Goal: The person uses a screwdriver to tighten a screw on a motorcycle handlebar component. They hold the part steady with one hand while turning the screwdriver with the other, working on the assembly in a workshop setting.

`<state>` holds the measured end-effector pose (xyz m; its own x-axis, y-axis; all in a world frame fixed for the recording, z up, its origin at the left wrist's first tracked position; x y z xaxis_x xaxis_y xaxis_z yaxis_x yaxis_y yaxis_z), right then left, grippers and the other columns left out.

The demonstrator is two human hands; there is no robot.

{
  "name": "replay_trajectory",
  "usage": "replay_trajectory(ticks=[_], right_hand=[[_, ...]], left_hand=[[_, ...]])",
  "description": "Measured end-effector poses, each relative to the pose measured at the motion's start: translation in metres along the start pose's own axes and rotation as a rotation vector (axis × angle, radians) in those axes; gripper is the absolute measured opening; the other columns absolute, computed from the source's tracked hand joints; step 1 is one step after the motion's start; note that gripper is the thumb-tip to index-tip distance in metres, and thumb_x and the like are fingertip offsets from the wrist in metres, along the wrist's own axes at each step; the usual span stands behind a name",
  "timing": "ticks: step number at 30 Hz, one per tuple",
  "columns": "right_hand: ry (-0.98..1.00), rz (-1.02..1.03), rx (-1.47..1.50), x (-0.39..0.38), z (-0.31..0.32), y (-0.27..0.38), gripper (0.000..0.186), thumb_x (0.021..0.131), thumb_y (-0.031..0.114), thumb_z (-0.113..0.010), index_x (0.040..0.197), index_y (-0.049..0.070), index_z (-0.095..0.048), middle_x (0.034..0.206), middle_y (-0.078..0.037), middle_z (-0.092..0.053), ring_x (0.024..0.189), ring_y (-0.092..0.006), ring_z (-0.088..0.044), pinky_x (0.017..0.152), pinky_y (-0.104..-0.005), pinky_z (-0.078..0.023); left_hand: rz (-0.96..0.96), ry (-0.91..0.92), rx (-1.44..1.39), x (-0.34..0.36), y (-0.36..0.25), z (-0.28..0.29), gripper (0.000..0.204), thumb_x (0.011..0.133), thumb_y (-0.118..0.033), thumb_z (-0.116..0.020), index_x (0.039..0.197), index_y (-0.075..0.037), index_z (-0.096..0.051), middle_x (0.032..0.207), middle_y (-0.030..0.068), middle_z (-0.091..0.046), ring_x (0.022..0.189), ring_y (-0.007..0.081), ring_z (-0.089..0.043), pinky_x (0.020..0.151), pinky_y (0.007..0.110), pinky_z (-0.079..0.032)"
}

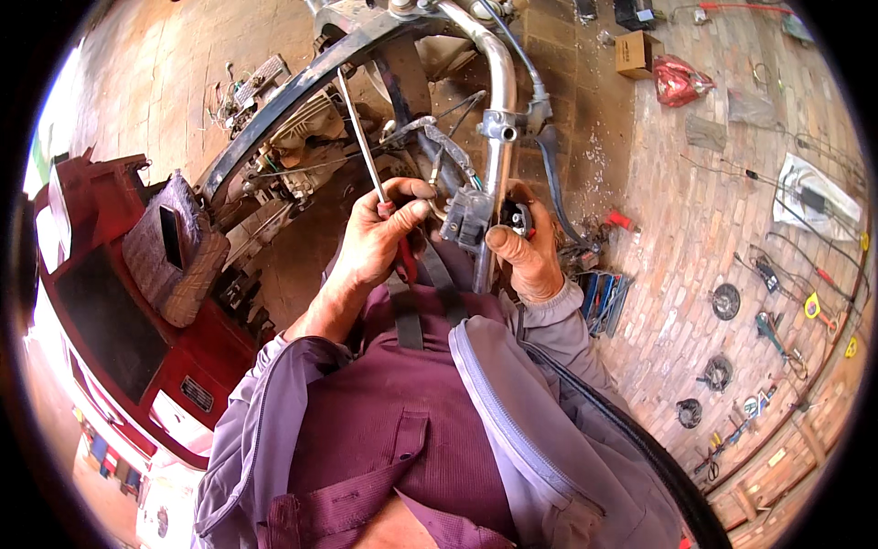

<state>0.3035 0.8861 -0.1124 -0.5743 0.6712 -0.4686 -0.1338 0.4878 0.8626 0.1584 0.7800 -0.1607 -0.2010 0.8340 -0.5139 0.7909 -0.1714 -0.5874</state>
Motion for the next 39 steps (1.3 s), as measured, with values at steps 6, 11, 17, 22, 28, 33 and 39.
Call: replay_trajectory(ticks=[6, 11, 17, 22, 28, 33, 39], right_hand=[[0.054, 0.027, 0.199, -0.005, -0.005, -0.005, 0.062, 0.088, 0.037, -0.073, 0.131, 0.0, -0.048, 0.111, -0.006, -0.063, 0.1, -0.0157, -0.061, 0.088, -0.0297, -0.05], [0.038, 0.029, 0.36, -0.007, -0.004, -0.013, 0.068, 0.087, 0.05, -0.069, 0.132, 0.004, -0.046, 0.113, -0.009, -0.063, 0.099, -0.0185, -0.063, 0.083, -0.0343, -0.055], [0.041, 0.003, 0.432, -0.004, -0.004, -0.017, 0.068, 0.088, 0.058, -0.061, 0.131, 0.006, -0.05, 0.115, -0.009, -0.064, 0.102, -0.0231, -0.064, 0.086, -0.0423, -0.054], [0.108, -0.015, 0.47, -0.001, -0.006, -0.015, 0.07, 0.087, 0.064, -0.056, 0.128, 0.007, -0.055, 0.115, -0.01, -0.065, 0.102, -0.0256, -0.064, 0.085, -0.0442, -0.054], [0.039, -0.035, 0.453, -0.001, -0.003, -0.016, 0.075, 0.086, 0.068, -0.054, 0.127, 0.005, -0.055, 0.115, -0.011, -0.065, 0.102, -0.0263, -0.064, 0.087, -0.0462, -0.055], [0.115, -0.08, 0.569, 0.002, 0.001, -0.025, 0.083, 0.082, 0.072, -0.056, 0.131, 0.005, -0.053, 0.123, -0.013, -0.062, 0.116, -0.0298, -0.059, 0.102, -0.0466, -0.045], [0.114, -0.079, 0.603, 0.003, 0.006, -0.029, 0.079, 0.083, 0.071, -0.056, 0.13, 0.007, -0.055, 0.12, -0.012, -0.064, 0.11, -0.0278, -0.061, 0.097, -0.0456, -0.049]], left_hand=[[0.012, 0.036, -0.031, 0.003, 0.008, -0.003, 0.021, 0.092, -0.012, -0.068, 0.11, -0.002, -0.064, 0.082, 0.0032, -0.066, 0.064, 0.0116, -0.064, 0.049, 0.023, -0.049], [0.007, 0.024, -0.048, 0.004, 0.01, -0.001, 0.022, 0.091, -0.01, -0.069, 0.11, -0.001, -0.064, 0.082, 0.003, -0.066, 0.063, 0.0105, -0.063, 0.049, 0.022, -0.047], [-0.001, -0.127, 0.036, -0.009, -0.003, 0.016, 0.023, 0.087, -0.009, -0.073, 0.108, -0.001, -0.066, 0.071, -0.0013, -0.06, 0.054, 0.0051, -0.051, 0.047, 0.021, -0.041], [-0.213, -0.174, 0.091, -0.026, -0.043, 0.018, 0.022, 0.086, -0.009, -0.075, 0.105, 0.0, -0.067, 0.072, 0.0014, -0.064, 0.056, 0.0065, -0.054, 0.049, 0.021, -0.043], [-0.209, -0.035, 0.112, -0.041, -0.059, -0.012, 0.017, 0.086, -0.006, -0.073, 0.101, 0.0, -0.066, 0.089, 0.0097, -0.07, 0.06, 0.0098, -0.057, 0.052, 0.022, -0.045], [-0.201, -0.02, 0.182, -0.049, -0.061, -0.027, 0.017, 0.085, -0.008, -0.075, 0.096, 0.001, -0.066, 0.089, 0.0109, -0.069, 0.059, 0.0091, -0.055, 0.051, 0.021, -0.044], [-0.308, 0.027, 0.218, -0.051, -0.068, -0.045, 0.017, 0.084, -0.009, -0.077, 0.092, 0.0, -0.064, 0.09, 0.0102, -0.067, 0.056, 0.0066, -0.052, 0.047, 0.02, -0.041]])
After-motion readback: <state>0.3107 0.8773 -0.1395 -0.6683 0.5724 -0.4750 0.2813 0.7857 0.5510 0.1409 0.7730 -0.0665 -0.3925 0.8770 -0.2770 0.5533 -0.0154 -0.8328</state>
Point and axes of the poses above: each hand's wrist, its own x-axis towards the middle knuckle, its own z-axis out of the back of the hand, y = z × x, the point moved 8 cm from there along x, towards the middle knuckle
